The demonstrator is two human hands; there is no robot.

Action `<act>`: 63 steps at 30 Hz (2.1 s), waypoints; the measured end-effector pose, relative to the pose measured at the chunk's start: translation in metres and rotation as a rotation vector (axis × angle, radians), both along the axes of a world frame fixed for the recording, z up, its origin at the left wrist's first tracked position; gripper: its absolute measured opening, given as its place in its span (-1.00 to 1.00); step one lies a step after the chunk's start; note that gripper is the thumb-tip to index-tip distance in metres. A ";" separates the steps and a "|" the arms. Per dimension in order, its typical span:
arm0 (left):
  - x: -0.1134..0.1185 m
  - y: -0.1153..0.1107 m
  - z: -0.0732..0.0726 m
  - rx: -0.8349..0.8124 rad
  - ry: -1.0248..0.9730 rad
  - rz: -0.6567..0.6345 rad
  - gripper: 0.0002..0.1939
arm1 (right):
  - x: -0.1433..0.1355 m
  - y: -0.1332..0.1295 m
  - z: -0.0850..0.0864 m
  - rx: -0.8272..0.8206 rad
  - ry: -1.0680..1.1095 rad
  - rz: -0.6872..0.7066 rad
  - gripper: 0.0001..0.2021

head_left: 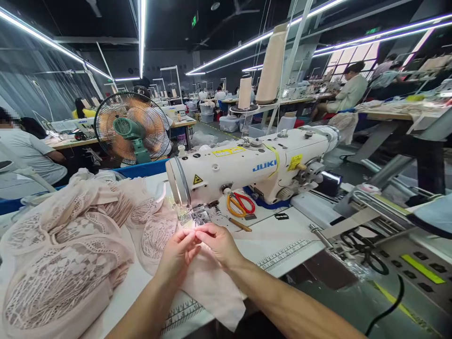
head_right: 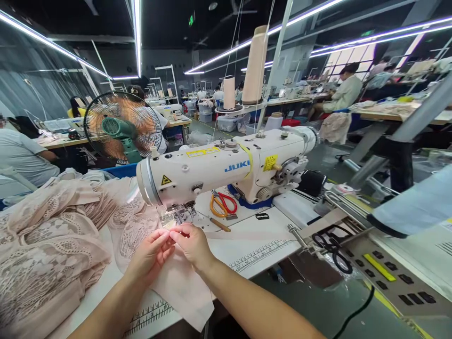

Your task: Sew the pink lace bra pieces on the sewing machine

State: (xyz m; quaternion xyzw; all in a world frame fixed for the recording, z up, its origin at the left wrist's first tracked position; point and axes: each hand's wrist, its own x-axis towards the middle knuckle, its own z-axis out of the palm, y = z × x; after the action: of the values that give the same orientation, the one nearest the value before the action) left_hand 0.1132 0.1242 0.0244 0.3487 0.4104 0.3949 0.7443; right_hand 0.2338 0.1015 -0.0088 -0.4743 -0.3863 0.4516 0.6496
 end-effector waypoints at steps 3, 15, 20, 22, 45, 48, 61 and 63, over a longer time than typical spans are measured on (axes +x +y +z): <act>-0.002 -0.001 0.000 0.002 -0.002 0.005 -0.46 | -0.002 -0.001 0.009 -0.094 0.190 0.041 -0.82; 0.001 0.000 -0.003 0.067 0.049 -0.026 -0.44 | -0.002 0.001 0.012 -0.229 0.176 0.048 -0.70; 0.001 0.002 -0.006 0.126 0.107 -0.070 -0.47 | -0.001 0.003 0.016 -0.210 -0.032 0.054 -0.79; -0.001 0.004 -0.007 0.164 0.158 -0.078 -0.49 | 0.002 0.006 0.019 -0.207 -0.180 0.035 -0.88; -0.001 0.089 -0.024 0.615 0.741 -0.242 -0.87 | 0.016 0.059 0.008 -0.456 -1.180 -0.121 -0.84; -0.004 0.095 -0.028 0.690 0.770 -0.256 -0.85 | 0.014 0.062 0.004 -0.437 -1.125 -0.127 -0.85; 0.001 0.099 -0.035 0.721 0.915 -0.264 -0.80 | 0.021 0.065 -0.013 -0.379 -1.079 -0.131 -0.83; 0.001 0.098 -0.034 0.704 0.916 -0.266 -0.80 | 0.023 0.066 -0.015 -0.363 -1.076 -0.127 -0.83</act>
State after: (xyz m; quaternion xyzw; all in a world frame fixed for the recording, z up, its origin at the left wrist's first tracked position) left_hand 0.1142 0.2225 -0.0094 0.7581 0.4870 0.2197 0.3739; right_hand 0.2567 0.1672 -0.0242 -0.7638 -0.5496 0.1656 0.2953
